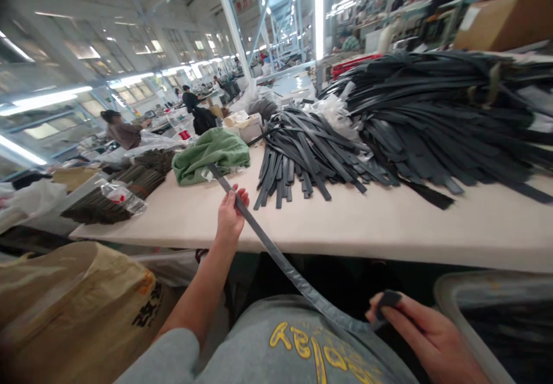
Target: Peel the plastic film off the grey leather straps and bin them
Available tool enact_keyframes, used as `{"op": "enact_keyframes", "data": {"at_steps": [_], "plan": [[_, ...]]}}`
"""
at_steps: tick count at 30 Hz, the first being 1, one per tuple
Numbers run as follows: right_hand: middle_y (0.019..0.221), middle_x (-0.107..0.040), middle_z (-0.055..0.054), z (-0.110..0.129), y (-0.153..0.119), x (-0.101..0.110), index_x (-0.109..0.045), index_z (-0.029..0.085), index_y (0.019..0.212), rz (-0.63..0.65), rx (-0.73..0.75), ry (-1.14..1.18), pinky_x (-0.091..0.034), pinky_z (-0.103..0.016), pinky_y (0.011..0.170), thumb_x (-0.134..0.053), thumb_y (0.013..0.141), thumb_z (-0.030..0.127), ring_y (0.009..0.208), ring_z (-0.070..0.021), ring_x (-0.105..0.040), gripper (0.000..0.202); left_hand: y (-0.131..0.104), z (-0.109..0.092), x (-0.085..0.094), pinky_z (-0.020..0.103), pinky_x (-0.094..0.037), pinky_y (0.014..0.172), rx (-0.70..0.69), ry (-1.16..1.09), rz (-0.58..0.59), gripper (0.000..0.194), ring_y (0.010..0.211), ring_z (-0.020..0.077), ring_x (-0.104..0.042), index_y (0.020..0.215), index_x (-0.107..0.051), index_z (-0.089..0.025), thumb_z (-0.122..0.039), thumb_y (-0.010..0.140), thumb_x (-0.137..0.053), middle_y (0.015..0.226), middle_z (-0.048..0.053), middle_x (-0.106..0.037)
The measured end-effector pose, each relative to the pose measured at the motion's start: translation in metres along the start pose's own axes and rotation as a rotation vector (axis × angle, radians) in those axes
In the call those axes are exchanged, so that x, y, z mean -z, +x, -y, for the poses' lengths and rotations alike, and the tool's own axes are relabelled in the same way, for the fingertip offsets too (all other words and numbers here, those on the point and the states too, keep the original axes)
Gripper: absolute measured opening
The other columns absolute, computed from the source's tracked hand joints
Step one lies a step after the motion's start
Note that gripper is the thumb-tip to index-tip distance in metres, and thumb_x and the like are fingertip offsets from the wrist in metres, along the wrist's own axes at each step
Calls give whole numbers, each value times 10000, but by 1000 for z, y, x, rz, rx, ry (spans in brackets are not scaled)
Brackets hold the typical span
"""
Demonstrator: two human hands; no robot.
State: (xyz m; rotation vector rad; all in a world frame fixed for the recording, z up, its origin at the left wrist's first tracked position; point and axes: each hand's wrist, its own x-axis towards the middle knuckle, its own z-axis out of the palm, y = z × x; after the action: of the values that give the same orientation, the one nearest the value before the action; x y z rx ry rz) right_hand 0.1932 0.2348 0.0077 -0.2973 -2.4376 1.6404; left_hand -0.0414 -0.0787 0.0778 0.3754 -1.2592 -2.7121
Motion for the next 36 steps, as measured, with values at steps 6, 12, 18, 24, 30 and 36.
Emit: {"op": "enact_keyframes", "data": {"at_steps": [6, 12, 18, 24, 30, 36], "plan": [[1093, -751, -54, 62, 38, -16, -782, 260, 948, -98, 72, 396, -570, -366, 887, -675, 821, 571, 924, -238, -711, 352, -79, 83, -21, 274, -538, 711, 225, 420, 687, 391, 705, 155, -688, 1091, -691, -145, -441, 835, -688, 837, 66, -741], [1062, -743, -37, 80, 54, -6, -779, 244, 913, -77, 210, 510, -534, -338, 869, -681, 839, 511, 947, -207, -673, 294, -125, 112, -33, 296, -526, 743, 357, 682, 1097, 361, 780, 182, -666, 1044, -701, -170, -478, 899, -579, 889, 60, -732], [894, -705, -28, 75, 35, -9, -771, 218, 945, -229, 226, 470, -506, -262, 645, -622, 878, 507, 711, -143, -611, 332, -141, 115, -58, 316, -503, 830, 112, 739, 1225, 339, 860, 202, -637, 999, -683, -182, -483, 895, -566, 915, 50, -708], [899, -698, -40, 65, 3, 14, -767, 188, 888, -374, 194, 509, -516, -276, 698, -617, 866, 568, 810, -170, -625, 408, -166, 152, -38, 329, -490, 903, 99, 855, 1387, 285, 973, 220, -642, 967, -698, -199, -415, 921, -518, 984, 65, -715], [929, -747, -29, 43, -37, 75, -760, 215, 883, -632, 270, 377, -486, -370, 962, -635, 902, 428, 983, -207, -671, 248, -185, 177, -21, 413, -480, 1003, 303, 969, 1604, 380, 1132, 276, -625, 1132, -684, -210, -462, 901, -517, 1186, 102, -694], [1040, -752, -17, 13, -105, 205, -742, 235, 942, -1011, 255, -206, -449, -404, 1044, -593, 922, 352, 1087, -217, -659, 190, -151, 185, -1, 488, -433, 1082, 394, 1135, 1419, 582, 1214, 314, -591, 1223, -641, -202, -617, 824, -548, 1297, 125, -643]]}}
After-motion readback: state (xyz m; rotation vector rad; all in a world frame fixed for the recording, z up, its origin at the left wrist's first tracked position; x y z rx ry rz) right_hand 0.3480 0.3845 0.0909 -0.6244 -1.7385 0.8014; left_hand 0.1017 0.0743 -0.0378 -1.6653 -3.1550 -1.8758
